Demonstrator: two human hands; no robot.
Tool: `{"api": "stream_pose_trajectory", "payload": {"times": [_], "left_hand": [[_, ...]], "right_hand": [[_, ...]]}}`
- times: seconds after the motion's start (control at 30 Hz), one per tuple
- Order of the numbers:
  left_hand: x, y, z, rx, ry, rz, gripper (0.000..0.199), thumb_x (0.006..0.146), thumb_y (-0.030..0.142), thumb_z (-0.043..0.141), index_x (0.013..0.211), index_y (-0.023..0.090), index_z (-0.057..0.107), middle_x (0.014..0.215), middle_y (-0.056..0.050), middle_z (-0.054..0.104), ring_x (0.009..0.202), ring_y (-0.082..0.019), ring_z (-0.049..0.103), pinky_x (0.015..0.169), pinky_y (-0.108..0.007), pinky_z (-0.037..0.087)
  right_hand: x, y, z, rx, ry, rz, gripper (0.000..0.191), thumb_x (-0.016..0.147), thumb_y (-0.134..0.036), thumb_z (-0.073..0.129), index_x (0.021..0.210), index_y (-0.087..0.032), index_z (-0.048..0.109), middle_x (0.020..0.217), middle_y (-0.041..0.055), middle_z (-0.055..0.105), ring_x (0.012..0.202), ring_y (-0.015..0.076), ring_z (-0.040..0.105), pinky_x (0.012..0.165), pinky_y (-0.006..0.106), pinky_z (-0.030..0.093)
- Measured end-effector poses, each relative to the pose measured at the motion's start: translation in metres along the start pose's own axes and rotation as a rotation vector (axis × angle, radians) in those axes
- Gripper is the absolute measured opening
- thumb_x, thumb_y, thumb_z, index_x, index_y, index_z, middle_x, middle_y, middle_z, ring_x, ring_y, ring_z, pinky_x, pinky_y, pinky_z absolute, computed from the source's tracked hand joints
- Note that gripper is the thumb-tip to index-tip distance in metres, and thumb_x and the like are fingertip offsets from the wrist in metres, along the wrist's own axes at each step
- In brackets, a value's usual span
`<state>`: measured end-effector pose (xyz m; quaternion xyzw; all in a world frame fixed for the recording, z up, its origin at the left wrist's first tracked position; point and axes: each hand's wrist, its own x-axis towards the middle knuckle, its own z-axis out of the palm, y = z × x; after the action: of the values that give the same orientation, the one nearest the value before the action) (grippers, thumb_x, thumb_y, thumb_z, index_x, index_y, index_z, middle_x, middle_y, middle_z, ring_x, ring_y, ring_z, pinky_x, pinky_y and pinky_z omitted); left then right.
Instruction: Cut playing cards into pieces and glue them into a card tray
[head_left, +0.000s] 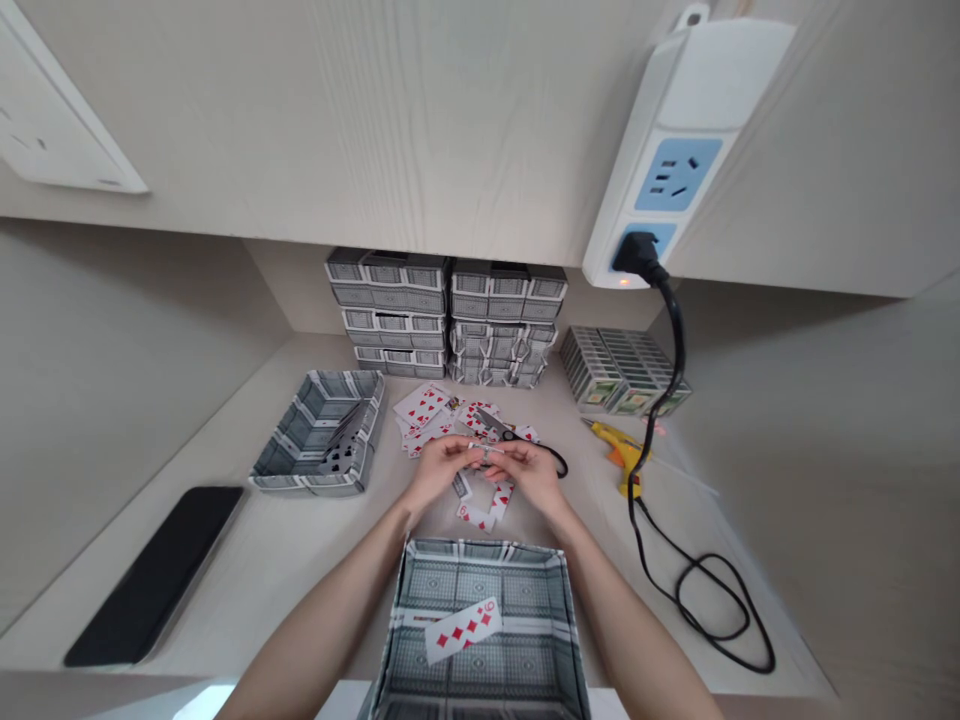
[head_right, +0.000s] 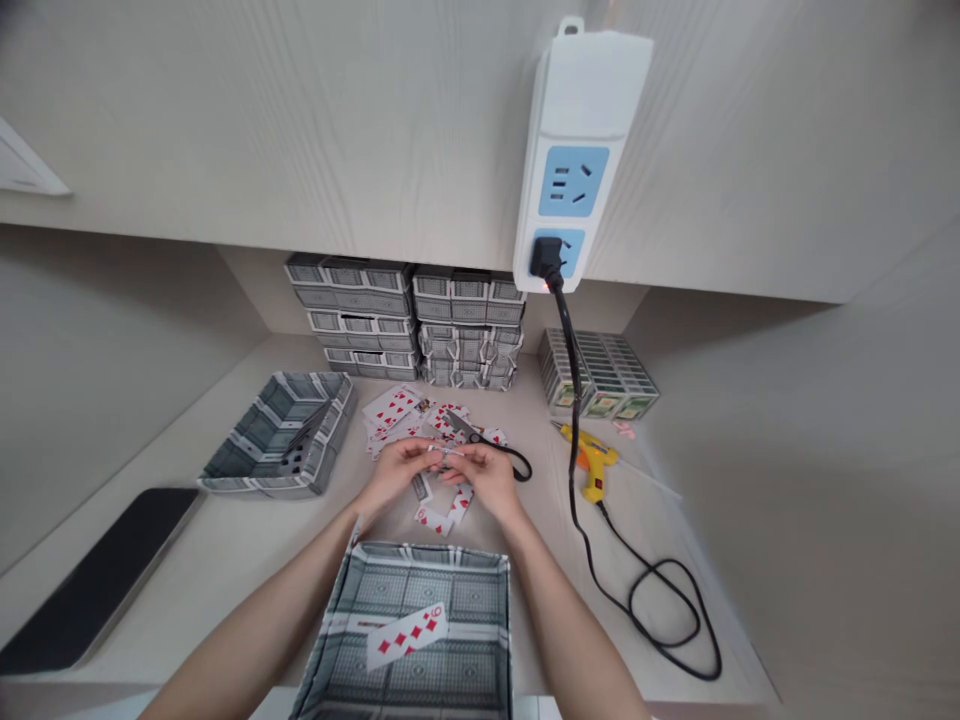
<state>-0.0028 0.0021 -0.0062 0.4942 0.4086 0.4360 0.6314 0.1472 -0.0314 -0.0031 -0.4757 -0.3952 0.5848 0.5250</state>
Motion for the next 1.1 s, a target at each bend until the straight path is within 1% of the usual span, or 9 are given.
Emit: {"api": "stream_pose_trajectory", "payload": {"times": [0.17, 0.3, 0.47, 0.53, 0.6, 0.67, 0.77, 1.1], "left_hand": [[-0.001, 0.000, 0.000, 0.010, 0.040, 0.015, 0.027, 0.056, 0.031, 0.073, 0.074, 0.012, 0.066, 0.061, -0.001, 0.065, 0.056, -0.012, 0.057, 0.059, -0.024, 0.046], [-0.001, -0.001, -0.001, 0.014, 0.025, 0.028, 0.026, 0.057, 0.031, 0.073, 0.074, 0.012, 0.066, 0.061, -0.001, 0.065, 0.057, -0.012, 0.058, 0.061, -0.024, 0.046], [0.003, -0.003, -0.001, -0.112, 0.041, -0.014, 0.030, 0.061, 0.037, 0.069, 0.079, 0.013, 0.066, 0.070, -0.002, 0.066, 0.058, -0.012, 0.059, 0.062, -0.026, 0.047], [0.003, -0.002, -0.001, -0.136, 0.017, -0.037, 0.033, 0.063, 0.039, 0.068, 0.083, 0.013, 0.064, 0.068, -0.002, 0.066, 0.058, -0.012, 0.059, 0.060, -0.025, 0.047], [0.004, -0.002, -0.001, -0.116, -0.028, -0.065, 0.034, 0.066, 0.040, 0.065, 0.085, 0.012, 0.062, 0.062, 0.000, 0.063, 0.053, -0.011, 0.057, 0.055, -0.024, 0.046], [0.003, -0.002, -0.001, -0.070, -0.059, -0.080, 0.033, 0.068, 0.042, 0.063, 0.082, 0.012, 0.061, 0.056, 0.001, 0.060, 0.045, -0.010, 0.053, 0.048, -0.022, 0.043], [0.003, -0.003, 0.000, -0.008, -0.070, -0.062, 0.033, 0.069, 0.045, 0.061, 0.077, 0.013, 0.059, 0.053, 0.003, 0.058, 0.041, -0.009, 0.050, 0.043, -0.022, 0.041], [0.002, -0.004, 0.000, 0.071, -0.114, 0.023, 0.029, 0.071, 0.042, 0.059, 0.075, 0.013, 0.059, 0.057, 0.001, 0.060, 0.046, -0.009, 0.052, 0.048, -0.022, 0.043]], "right_hand": [[0.000, 0.003, -0.001, 0.012, -0.038, -0.029, 0.038, 0.051, -0.033, 0.076, 0.081, -0.016, 0.061, 0.064, 0.0010, 0.068, 0.057, 0.0190, 0.066, 0.059, 0.031, 0.055], [0.001, 0.007, -0.003, -0.055, -0.019, -0.050, 0.036, 0.056, -0.035, 0.073, 0.083, -0.015, 0.060, 0.063, 0.0019, 0.068, 0.056, 0.0190, 0.065, 0.056, 0.030, 0.055], [0.002, 0.010, -0.002, -0.088, 0.001, -0.065, 0.035, 0.061, -0.038, 0.069, 0.087, -0.016, 0.059, 0.060, 0.0008, 0.066, 0.053, 0.0196, 0.064, 0.054, 0.031, 0.054], [0.003, 0.011, -0.001, -0.098, 0.001, -0.076, 0.034, 0.063, -0.038, 0.068, 0.088, -0.017, 0.059, 0.058, 0.0002, 0.065, 0.051, 0.0194, 0.064, 0.054, 0.032, 0.054], [0.004, 0.012, -0.002, -0.114, 0.004, -0.092, 0.033, 0.064, -0.038, 0.067, 0.088, -0.017, 0.059, 0.058, -0.0004, 0.064, 0.051, 0.0186, 0.063, 0.053, 0.031, 0.054], [0.005, 0.014, -0.003, -0.131, 0.001, -0.104, 0.031, 0.065, -0.038, 0.066, 0.087, -0.018, 0.059, 0.059, -0.0006, 0.064, 0.050, 0.0175, 0.062, 0.052, 0.030, 0.053], [0.007, 0.017, -0.005, -0.154, -0.010, -0.107, 0.028, 0.067, -0.037, 0.063, 0.087, -0.018, 0.058, 0.061, -0.0005, 0.063, 0.048, 0.0160, 0.060, 0.050, 0.029, 0.052], [0.012, 0.025, -0.012, -0.226, -0.014, -0.125, 0.023, 0.072, -0.035, 0.055, 0.088, -0.018, 0.055, 0.060, -0.0013, 0.058, 0.043, 0.0137, 0.055, 0.044, 0.027, 0.049]]}}
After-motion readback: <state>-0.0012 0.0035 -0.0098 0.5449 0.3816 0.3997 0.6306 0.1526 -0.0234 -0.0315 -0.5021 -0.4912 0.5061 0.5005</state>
